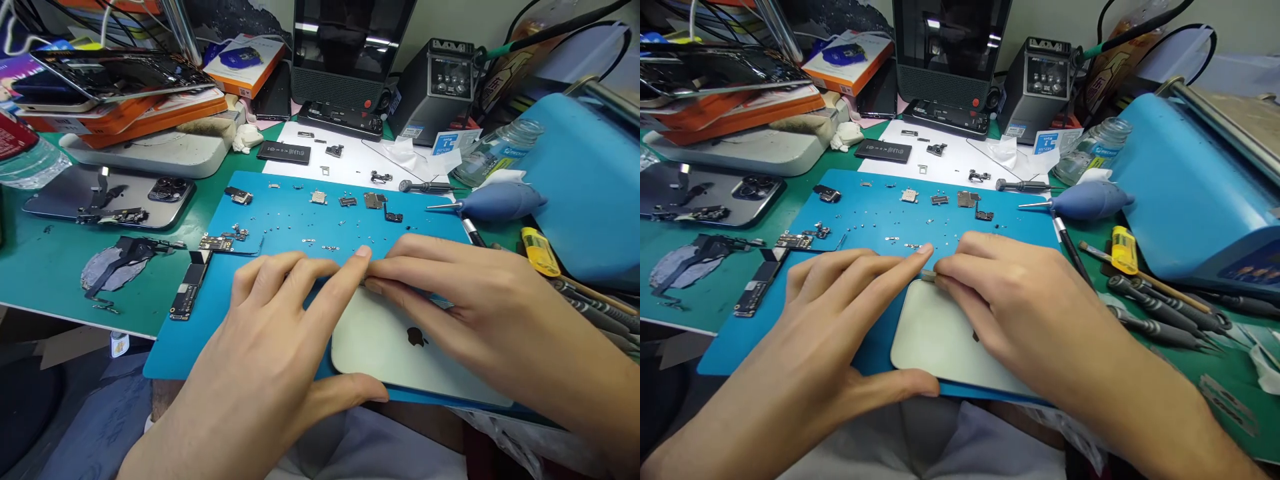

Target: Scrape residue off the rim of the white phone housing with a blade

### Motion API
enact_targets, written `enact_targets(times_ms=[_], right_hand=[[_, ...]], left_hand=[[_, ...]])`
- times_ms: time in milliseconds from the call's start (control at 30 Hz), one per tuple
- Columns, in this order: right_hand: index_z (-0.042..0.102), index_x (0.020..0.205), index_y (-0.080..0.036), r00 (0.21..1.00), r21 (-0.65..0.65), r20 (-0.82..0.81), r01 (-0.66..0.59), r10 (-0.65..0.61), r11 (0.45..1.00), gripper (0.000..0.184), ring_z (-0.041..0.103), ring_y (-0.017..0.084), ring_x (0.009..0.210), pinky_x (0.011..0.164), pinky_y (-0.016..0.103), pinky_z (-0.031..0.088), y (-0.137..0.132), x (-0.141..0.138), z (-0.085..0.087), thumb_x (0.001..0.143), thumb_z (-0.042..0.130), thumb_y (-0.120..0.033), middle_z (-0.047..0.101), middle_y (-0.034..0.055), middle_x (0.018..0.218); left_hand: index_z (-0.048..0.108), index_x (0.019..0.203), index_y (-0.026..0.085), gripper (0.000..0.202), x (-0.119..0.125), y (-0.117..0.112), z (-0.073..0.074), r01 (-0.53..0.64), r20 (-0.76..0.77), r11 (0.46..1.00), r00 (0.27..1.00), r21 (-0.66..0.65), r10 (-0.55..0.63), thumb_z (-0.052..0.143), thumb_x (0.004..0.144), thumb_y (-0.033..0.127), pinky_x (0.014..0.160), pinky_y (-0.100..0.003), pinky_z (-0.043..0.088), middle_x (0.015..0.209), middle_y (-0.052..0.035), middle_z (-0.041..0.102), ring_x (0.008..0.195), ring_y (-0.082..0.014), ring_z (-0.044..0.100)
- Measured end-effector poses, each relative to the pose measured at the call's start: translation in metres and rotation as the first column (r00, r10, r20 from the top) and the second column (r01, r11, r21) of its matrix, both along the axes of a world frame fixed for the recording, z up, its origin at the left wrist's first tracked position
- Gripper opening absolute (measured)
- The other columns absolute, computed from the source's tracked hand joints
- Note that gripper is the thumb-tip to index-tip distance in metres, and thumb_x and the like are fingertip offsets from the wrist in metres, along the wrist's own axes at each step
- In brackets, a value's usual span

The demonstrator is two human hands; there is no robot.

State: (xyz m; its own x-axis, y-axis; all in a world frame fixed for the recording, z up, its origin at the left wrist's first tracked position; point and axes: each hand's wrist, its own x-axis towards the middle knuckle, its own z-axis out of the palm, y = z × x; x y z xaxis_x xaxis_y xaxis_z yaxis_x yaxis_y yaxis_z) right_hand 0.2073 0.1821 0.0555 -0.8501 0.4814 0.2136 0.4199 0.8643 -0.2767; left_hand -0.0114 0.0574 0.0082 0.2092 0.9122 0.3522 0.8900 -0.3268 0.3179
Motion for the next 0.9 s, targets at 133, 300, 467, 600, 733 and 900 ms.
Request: enact_targets(times_ms=[133,300,467,600,733,900], right_hand=[[0.074,0.101,-0.02,0.999,0.062,0.04,-0.03,0.027,0.998,0.029,0.07,0.021,0.083,0.069,0.035,0.049,-0.005,0.002,0.002,0.117,0.051,-0.023,0.07,0.0053,0.098],[0.072,0.097,-0.019,0.996,0.081,0.054,-0.071,0.067,0.994,0.03,0.07,0.023,0.083,0.069,0.037,0.05,-0.01,0.001,0.003,0.116,0.049,-0.019,0.069,0.0049,0.092],[0.076,0.106,-0.018,0.999,0.165,0.009,-0.054,0.053,0.985,0.032,0.067,0.022,0.078,0.068,0.039,0.045,-0.017,0.002,-0.001,0.12,0.048,-0.023,0.072,0.0041,0.09],[0.078,0.115,-0.019,1.0,0.175,-0.012,-0.017,0.019,0.984,0.028,0.067,0.022,0.082,0.071,0.041,0.042,-0.022,0.005,-0.005,0.12,0.051,-0.023,0.075,0.0034,0.096],[0.078,0.122,-0.021,1.0,0.242,-0.017,-0.01,0.015,0.97,0.033,0.065,0.022,0.091,0.078,0.041,0.042,-0.025,0.008,-0.008,0.12,0.045,-0.02,0.077,0.0051,0.112],[0.075,0.121,-0.021,0.999,0.271,0.033,-0.02,0.012,0.962,0.028,0.062,0.024,0.09,0.075,0.043,0.038,-0.03,0.011,-0.01,0.118,0.046,-0.021,0.074,0.007,0.112]], left_hand=[[0.034,0.175,0.015,0.084,0.003,0.001,0.007,0.007,-0.021,1.0,1.0,0.024,-0.006,0.049,0.114,0.071,0.11,-0.04,0.03,0.136,-0.0068,0.069,0.126,-0.0283,0.05],[0.037,0.173,0.016,0.107,0.008,-0.007,0.009,-0.001,-0.071,1.0,0.997,0.007,0.002,0.086,0.093,0.069,0.115,-0.044,0.028,0.135,-0.0064,0.07,0.127,-0.0339,0.051],[0.048,0.163,0.02,0.074,0.009,-0.014,0.003,-0.037,-0.03,0.998,0.999,0.055,0.039,0.042,0.114,0.075,0.121,-0.041,0.026,0.133,-0.0039,0.075,0.128,-0.0299,0.047],[0.056,0.158,0.024,0.076,0.005,-0.016,-0.001,-0.018,-0.007,0.999,1.0,0.038,0.018,0.056,0.107,0.081,0.124,-0.037,0.025,0.137,0.0006,0.076,0.13,-0.0255,0.051],[0.053,0.163,0.023,0.086,0.0,-0.017,-0.005,0.009,-0.028,0.999,1.0,0.034,-0.008,0.064,0.102,0.082,0.131,-0.037,0.02,0.142,-0.0007,0.075,0.135,-0.0251,0.05],[0.053,0.163,0.025,0.086,-0.002,-0.019,-0.008,0.012,-0.042,0.999,0.999,0.044,-0.011,0.066,0.101,0.082,0.131,-0.039,0.02,0.149,-0.0003,0.073,0.14,-0.0264,0.049]])
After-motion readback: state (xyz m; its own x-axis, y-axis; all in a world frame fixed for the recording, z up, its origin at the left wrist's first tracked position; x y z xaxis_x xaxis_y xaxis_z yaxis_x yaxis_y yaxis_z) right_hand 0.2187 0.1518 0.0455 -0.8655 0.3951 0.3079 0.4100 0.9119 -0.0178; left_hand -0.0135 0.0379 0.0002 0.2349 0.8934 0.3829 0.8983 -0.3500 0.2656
